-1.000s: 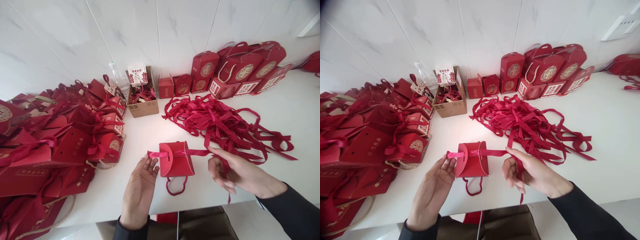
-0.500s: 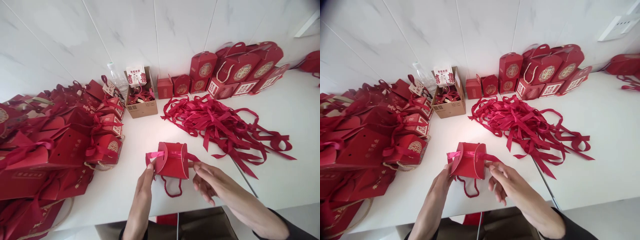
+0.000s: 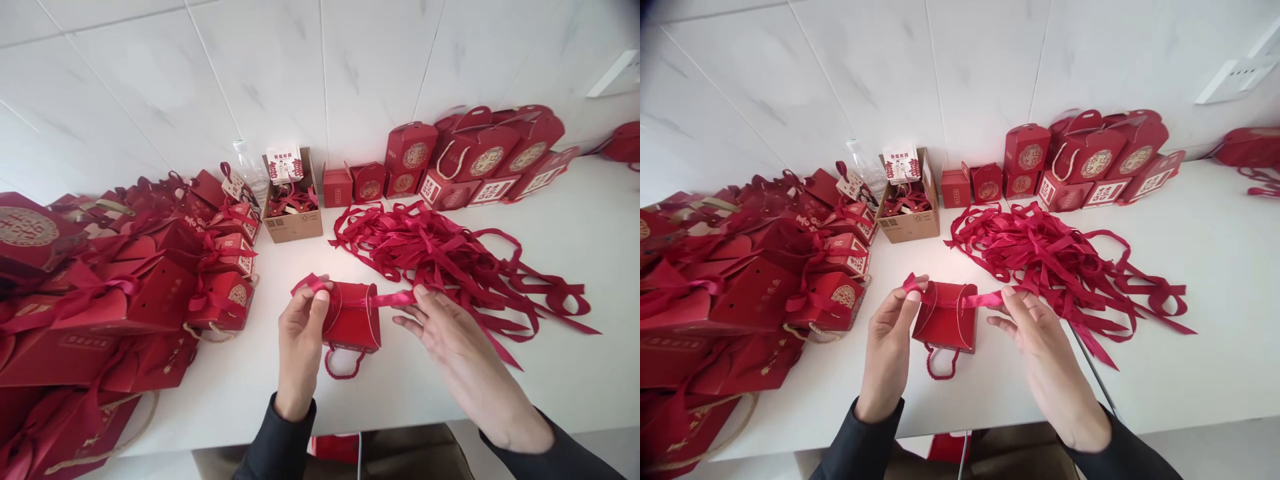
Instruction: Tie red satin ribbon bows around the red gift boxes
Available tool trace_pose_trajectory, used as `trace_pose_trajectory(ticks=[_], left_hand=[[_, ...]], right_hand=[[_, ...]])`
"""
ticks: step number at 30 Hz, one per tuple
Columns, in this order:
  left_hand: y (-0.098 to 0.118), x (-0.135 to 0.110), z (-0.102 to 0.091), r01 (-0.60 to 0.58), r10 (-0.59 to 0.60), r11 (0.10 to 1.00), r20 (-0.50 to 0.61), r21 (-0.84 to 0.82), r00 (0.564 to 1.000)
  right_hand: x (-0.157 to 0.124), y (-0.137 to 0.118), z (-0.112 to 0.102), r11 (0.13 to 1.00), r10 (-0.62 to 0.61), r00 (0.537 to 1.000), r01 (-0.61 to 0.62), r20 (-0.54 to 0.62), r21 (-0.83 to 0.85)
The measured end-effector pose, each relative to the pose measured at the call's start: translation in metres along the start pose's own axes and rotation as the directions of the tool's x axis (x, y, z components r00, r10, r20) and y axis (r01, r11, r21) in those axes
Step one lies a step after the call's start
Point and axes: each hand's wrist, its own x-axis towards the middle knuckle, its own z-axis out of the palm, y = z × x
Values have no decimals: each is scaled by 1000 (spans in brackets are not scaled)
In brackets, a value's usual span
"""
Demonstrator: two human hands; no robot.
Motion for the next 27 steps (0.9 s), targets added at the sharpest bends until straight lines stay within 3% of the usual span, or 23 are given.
trace_pose_trajectory(ticks=[3,9,11,14,17,20,23,27], left_hand=[[8,-11,4,15,-17,998,32,66,999],[26,-60,5,71,-72,972,-2,222,997],[33,-67,4,26,-31,968,18,250,999],[41,-65,7,0,-54,956,175,293,983],[44,-58,13,-73,-74,917,347,392,935],[43,-53,19,-134,-35,906,385,402,922],[41,-46,17,20,-114,963,340,270,933],[42,-38,8,188,-244,964,336,190,910]], right_hand=[[-5,0,2,982,-70,997,76,44,-174],[-30,-7,-8,913,50,993,-3,107,-407],[-38,-15,-7,834,33,990,49,140,-549],[-41,-30,0,696,-79,965,232,249,-679],[-38,-43,12,500,-167,903,424,396,-755],[-30,-53,22,327,-87,815,567,573,-756],[-21,-59,24,274,10,772,609,635,-744],[-13,-71,17,232,-32,813,573,582,-786]])
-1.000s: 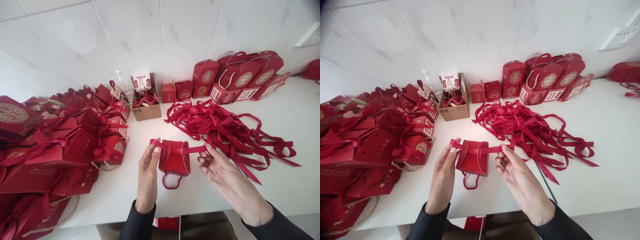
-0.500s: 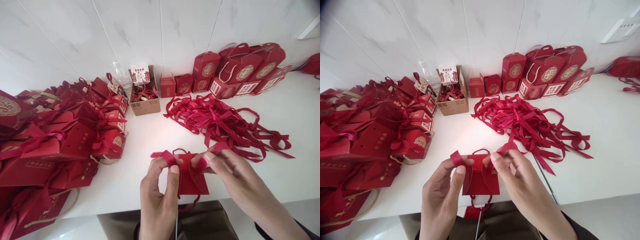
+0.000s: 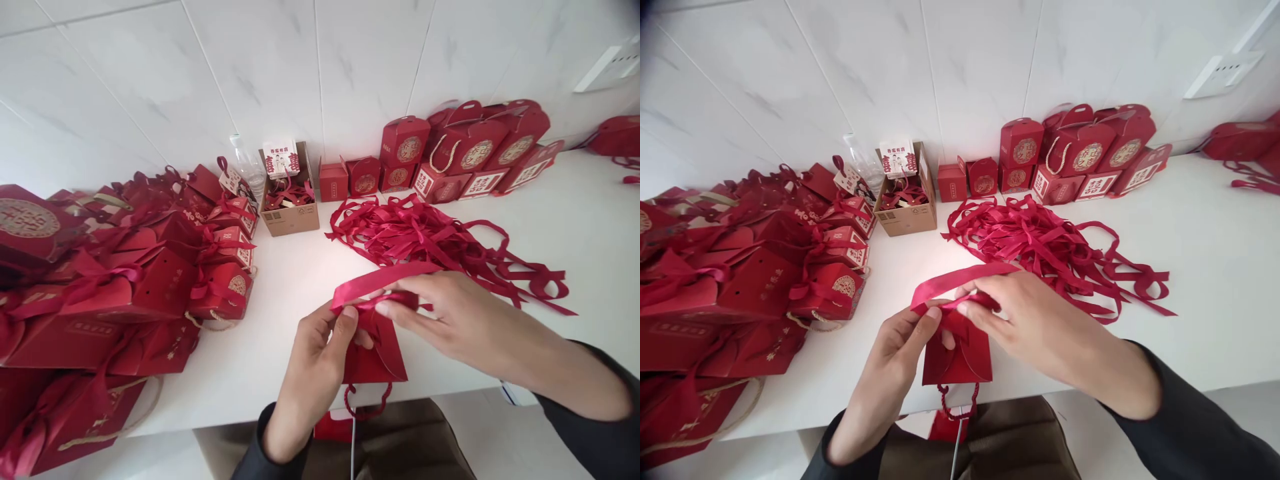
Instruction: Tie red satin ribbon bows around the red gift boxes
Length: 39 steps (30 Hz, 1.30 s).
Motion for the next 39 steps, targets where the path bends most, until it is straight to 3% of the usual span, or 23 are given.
trace_pose_trajectory(ticks=[5,9,14,17,20,23,26,30,33,36,39], left_hand=[[3,1,-3,59,-58,998,38,-18,998],[2,3,-1,37,-43,996,67,85,997],[2,4,-4,27,-34,996,92,80,995],[3,2,-5,-38,31,976,38,216,999],[3,1,-3,-126,147,895,-18,428,989],[2,3,-3,-113,127,889,-2,443,992],[3,7,-4,-70,66,951,25,302,998],[9,8,-5,-26,10,985,94,173,996],[10,8,-4,-38,23,983,84,180,996],[5,9,-2,-100,98,959,19,267,995],[-4,11,0,-261,282,867,15,425,959]], right_hand=[[-12,1,-19,977,129,992,-125,-7,172],[-16,1,-21,934,154,988,-147,5,326],[-18,0,-21,887,163,985,-170,54,430],[-19,5,-21,854,213,973,-231,92,465],[-17,14,-19,831,262,963,-260,66,491],[-17,19,-19,830,235,972,-204,6,519],[-21,13,-21,859,180,983,-177,41,480],[-26,5,-18,936,110,963,-184,246,301],[-22,8,-8,962,146,962,-192,231,192],[-14,16,5,971,142,977,-169,162,170],[-10,23,16,978,93,981,-122,173,167]])
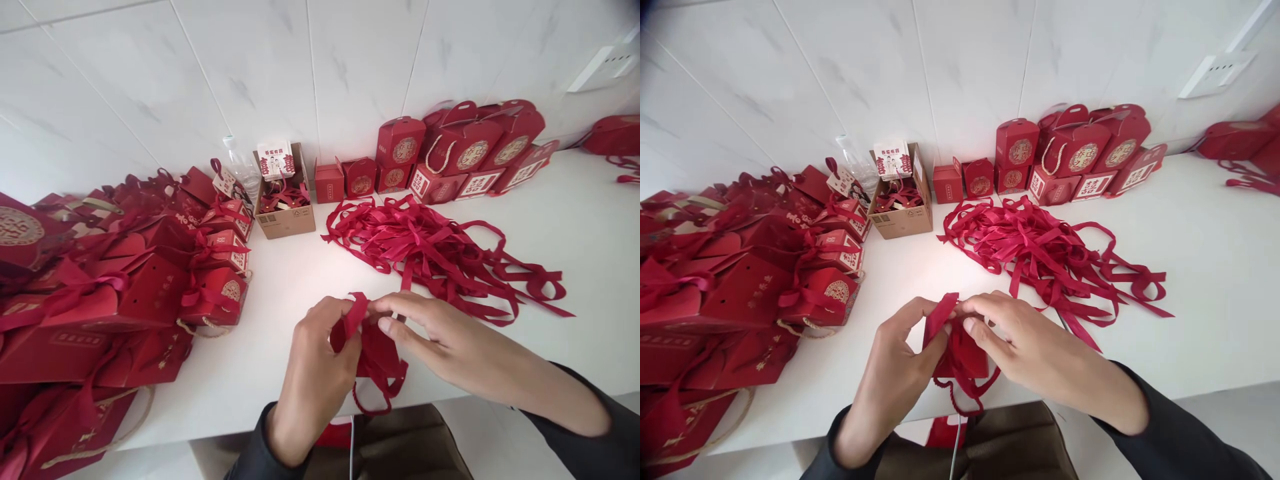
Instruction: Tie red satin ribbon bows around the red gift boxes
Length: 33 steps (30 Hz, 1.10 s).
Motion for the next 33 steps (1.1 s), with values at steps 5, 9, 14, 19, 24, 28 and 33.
trace_pose_trajectory(ticks=[5,9,14,19,24,28,33], left_hand=[[-16,-2,13,-281,311,935,-117,217,943],[-21,-6,16,-276,330,927,-203,253,922],[-20,-10,8,-227,262,956,-192,188,946],[-21,-11,5,-215,237,966,-154,145,959],[-23,-12,8,-177,193,979,-174,101,966],[-24,-14,6,-137,151,987,-201,79,968],[-26,-19,3,-110,123,992,-229,67,966]], right_hand=[[6,2,5,998,-15,1000,14,12,62],[11,-6,2,998,-26,997,22,69,57],[11,-4,0,997,6,998,-11,64,79],[12,8,5,971,30,1000,-31,9,236],[14,4,6,919,77,997,-72,2,387],[12,3,-3,915,148,987,-161,65,369],[2,11,-11,989,146,989,-145,4,-34]])
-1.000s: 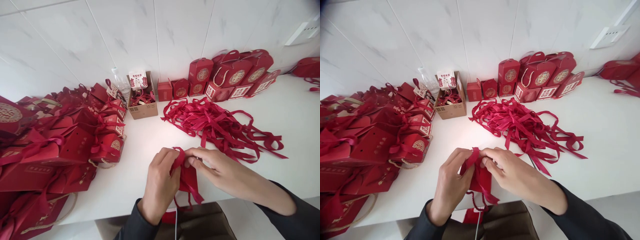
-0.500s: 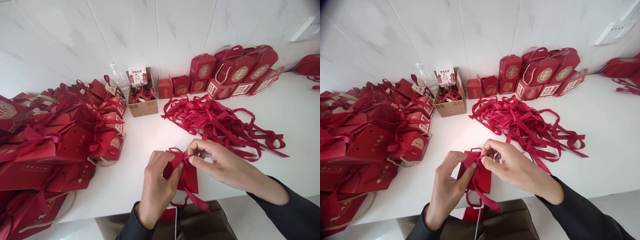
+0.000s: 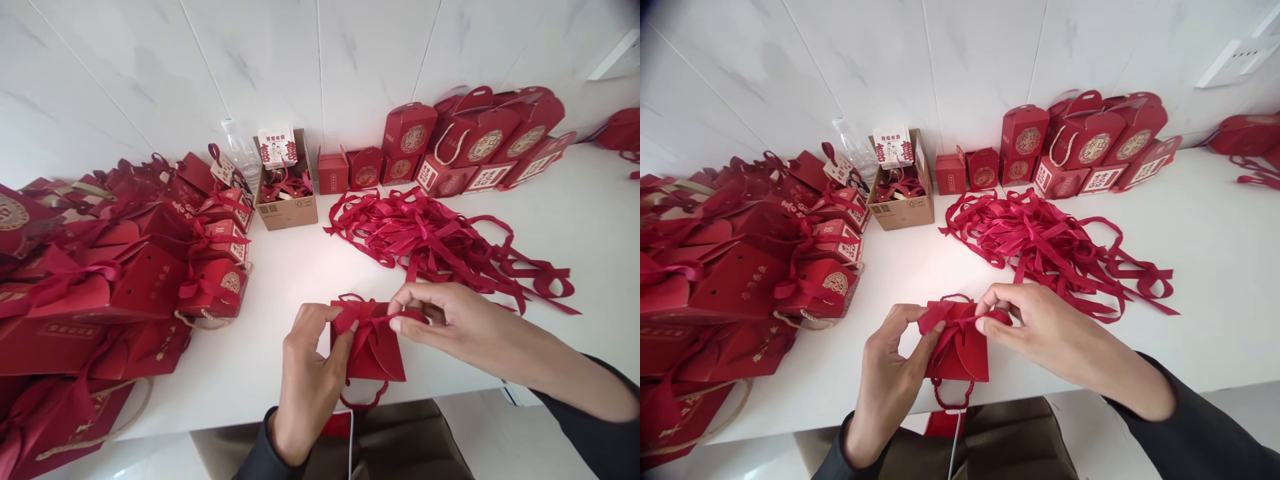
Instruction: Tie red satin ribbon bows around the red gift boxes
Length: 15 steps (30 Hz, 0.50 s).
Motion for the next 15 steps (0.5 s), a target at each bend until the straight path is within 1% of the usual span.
trace_pose_trajectory(ticks=[1,2,3,5,8,11,15], left_hand=[[0,-2,-1,21,-21,1000,-2,-7,1000],[0,-4,-2,50,-50,999,0,-20,999],[1,-7,-3,82,-82,996,7,-37,997],[1,-12,-5,141,-140,988,25,-67,990],[1,-22,-8,194,-189,976,53,-95,980],[1,-32,-10,222,-218,966,45,-131,975],[1,-44,-3,257,-271,940,-29,-224,962]], right_hand=[[-3,1,0,999,-18,998,15,-64,-48],[-6,2,0,998,-36,993,30,-110,-57],[-8,2,0,999,-50,991,47,-126,-26],[-12,2,-1,994,-46,996,53,-76,95],[-14,4,-3,976,-6,999,-1,32,216],[-15,9,-4,979,35,995,-53,95,197],[-20,17,-4,990,70,988,-86,135,114]])
